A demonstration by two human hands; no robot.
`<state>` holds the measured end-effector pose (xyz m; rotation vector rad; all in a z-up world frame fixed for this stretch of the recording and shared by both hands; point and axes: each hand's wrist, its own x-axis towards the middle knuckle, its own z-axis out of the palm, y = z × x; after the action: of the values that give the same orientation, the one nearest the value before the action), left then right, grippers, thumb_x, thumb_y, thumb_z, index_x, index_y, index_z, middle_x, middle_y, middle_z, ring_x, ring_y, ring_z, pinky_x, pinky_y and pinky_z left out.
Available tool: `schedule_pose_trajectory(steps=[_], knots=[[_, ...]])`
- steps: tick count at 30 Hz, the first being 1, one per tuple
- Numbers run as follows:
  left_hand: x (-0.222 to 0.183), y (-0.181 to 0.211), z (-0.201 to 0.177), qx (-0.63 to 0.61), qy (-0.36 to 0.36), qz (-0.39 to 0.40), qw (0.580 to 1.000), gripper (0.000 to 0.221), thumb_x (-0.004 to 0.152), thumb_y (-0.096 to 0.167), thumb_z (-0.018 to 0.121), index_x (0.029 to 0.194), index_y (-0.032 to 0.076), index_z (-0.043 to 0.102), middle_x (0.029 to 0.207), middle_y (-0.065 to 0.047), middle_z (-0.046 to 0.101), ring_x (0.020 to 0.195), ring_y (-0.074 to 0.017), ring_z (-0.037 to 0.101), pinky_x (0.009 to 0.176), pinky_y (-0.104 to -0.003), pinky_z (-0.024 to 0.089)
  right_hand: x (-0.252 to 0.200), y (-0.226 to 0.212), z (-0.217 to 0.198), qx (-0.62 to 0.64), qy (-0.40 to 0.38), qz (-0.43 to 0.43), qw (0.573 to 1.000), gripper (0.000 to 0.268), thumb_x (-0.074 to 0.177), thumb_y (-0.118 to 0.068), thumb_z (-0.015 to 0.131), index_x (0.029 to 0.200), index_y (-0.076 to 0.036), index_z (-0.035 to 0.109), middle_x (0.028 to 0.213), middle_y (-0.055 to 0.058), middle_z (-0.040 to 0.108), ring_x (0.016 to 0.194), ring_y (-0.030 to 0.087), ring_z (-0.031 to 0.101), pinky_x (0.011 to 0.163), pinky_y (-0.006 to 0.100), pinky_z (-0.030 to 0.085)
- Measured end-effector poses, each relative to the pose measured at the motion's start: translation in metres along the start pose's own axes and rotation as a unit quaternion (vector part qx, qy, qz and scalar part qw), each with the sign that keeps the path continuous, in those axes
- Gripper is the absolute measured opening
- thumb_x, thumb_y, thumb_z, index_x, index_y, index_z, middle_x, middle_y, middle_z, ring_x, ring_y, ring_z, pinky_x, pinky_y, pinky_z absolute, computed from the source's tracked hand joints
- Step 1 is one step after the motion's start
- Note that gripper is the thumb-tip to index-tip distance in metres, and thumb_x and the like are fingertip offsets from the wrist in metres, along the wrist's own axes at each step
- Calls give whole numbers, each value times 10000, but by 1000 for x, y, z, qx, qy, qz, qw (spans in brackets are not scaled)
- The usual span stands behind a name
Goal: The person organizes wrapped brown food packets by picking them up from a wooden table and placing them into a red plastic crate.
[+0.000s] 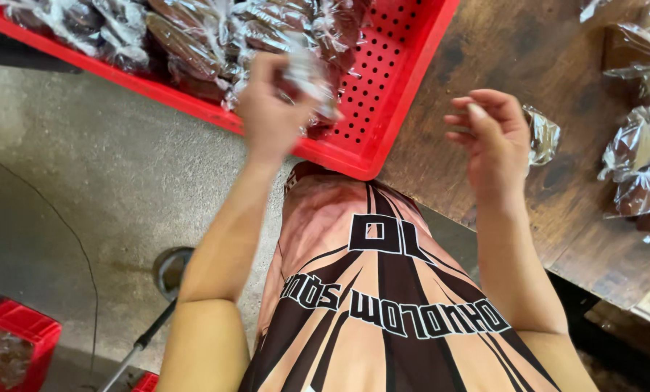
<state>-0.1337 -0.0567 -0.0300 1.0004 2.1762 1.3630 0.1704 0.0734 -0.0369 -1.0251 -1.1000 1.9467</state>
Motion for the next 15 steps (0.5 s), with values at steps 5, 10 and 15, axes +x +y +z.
schedule_pose_trajectory(steps=[5, 10, 15], knots=[[34, -91, -104, 189, 188, 1, 964, 404, 879, 339, 941, 1010, 87, 654, 1020, -37, 670, 968, -185, 635, 811, -384, 532, 5, -2, -44, 56, 91, -16, 994, 129, 1105, -54, 604, 1231, -58, 631, 1125, 131, 719, 909, 196, 723, 762, 310, 589], [49, -142, -161, 429, 150, 56, 889, 406, 852, 374, 978, 953, 128, 671, 1429, -165, 523, 1322, -389, 391, 1033, -529, 429, 5, -10, -84, 12, 137, -58, 989, 148, 1146, -27, 628, 1289, -57, 604, 1171, 125, 715, 893, 182, 715, 725, 285, 568], [69, -121, -152, 391, 135, 130, 901, 678, 762, 103, 742, 1412, 60, 556, 1602, -193, 347, 1474, -428, 286, 1257, -587, 279, 4, -4, -155, -76, 204, -123, 968, 286, 1100, -21, 599, 1380, -72, 562, 1272, 95, 660, 916, 161, 684, 715, 231, 557]])
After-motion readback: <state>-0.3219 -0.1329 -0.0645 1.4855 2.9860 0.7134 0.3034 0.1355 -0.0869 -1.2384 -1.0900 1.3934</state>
